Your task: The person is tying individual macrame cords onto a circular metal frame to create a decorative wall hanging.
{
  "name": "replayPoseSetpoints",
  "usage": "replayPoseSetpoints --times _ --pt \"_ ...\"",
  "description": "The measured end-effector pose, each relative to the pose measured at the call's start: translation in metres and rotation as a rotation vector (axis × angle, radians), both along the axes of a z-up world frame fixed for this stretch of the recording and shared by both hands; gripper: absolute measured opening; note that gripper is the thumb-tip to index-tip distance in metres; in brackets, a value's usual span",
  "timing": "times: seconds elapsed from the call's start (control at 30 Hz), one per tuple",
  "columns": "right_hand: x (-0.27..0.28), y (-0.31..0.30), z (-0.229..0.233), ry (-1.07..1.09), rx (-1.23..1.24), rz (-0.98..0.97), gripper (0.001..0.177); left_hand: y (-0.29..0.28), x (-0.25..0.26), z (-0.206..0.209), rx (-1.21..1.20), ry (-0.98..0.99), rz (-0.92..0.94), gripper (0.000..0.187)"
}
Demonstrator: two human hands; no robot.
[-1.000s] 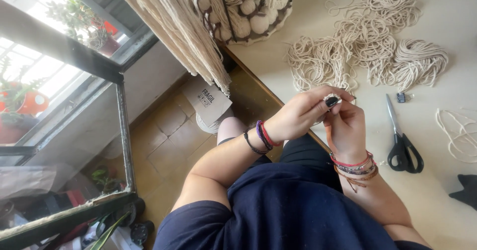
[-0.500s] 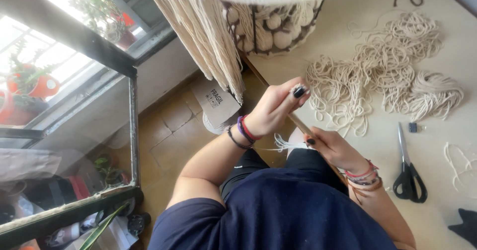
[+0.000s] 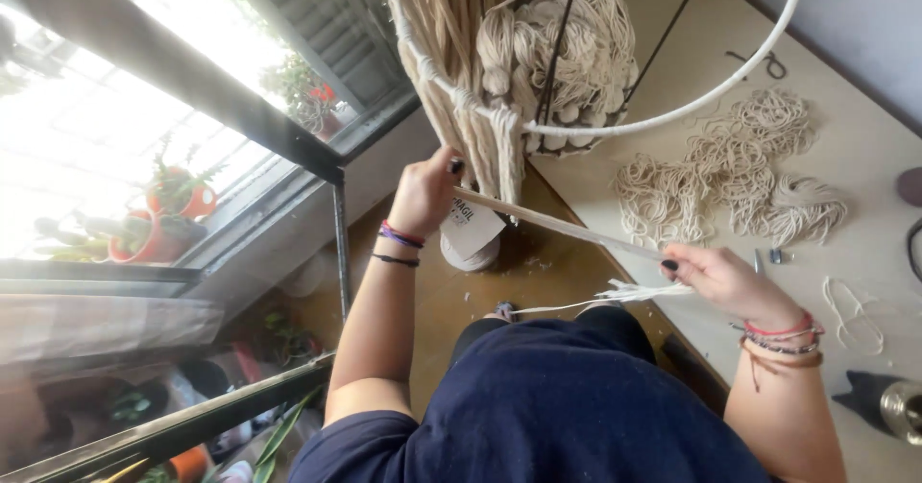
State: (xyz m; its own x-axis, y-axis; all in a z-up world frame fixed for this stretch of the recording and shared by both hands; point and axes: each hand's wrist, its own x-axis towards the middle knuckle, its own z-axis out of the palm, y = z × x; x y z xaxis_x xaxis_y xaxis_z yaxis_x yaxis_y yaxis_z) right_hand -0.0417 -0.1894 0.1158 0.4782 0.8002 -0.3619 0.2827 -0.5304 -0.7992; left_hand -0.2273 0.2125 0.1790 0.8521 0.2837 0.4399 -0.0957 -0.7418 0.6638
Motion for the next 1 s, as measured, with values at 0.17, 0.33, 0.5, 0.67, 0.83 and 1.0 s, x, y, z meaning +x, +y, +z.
replayPoseSetpoints --times 0.17,0.33,0.5,0.67,0.83,1.0 --pt "-0.019 -0.005 0.024 -0.12 -0.111 -0.082 0.025 0.042 -0.046 0.022 -0.087 -0.032 0.071 0.013" --pt "-0.027 -0.006 -0.013 -0.037 -0.142 -0.248 0.028 0.043 -0.06 0.038 -0.209 -0.133 0.103 0.015" --pt "-0.05 0.052 -0.033 0.299 -0.376 -0.196 0.044 -0.015 -0.005 0.004 -1.014 -0.253 -0.502 0.031" --pt "-0.065 0.083 -0.091 0.301 -0.114 -0.024 0.076 -0.098 0.041 0.082 -0.573 -0.229 -0.706 0.019" --pt "-0.104 0.096 -0.049 0.446 0.695 -0.047 0.033 -0.109 0.063 0.113 -0.438 -0.342 -0.816 0.022" --pt "-0.098 0.084 -0.055 0.497 0.864 -0.277 0.025 -0.082 0.078 0.093 -0.582 -0.296 -0.759 0.018"
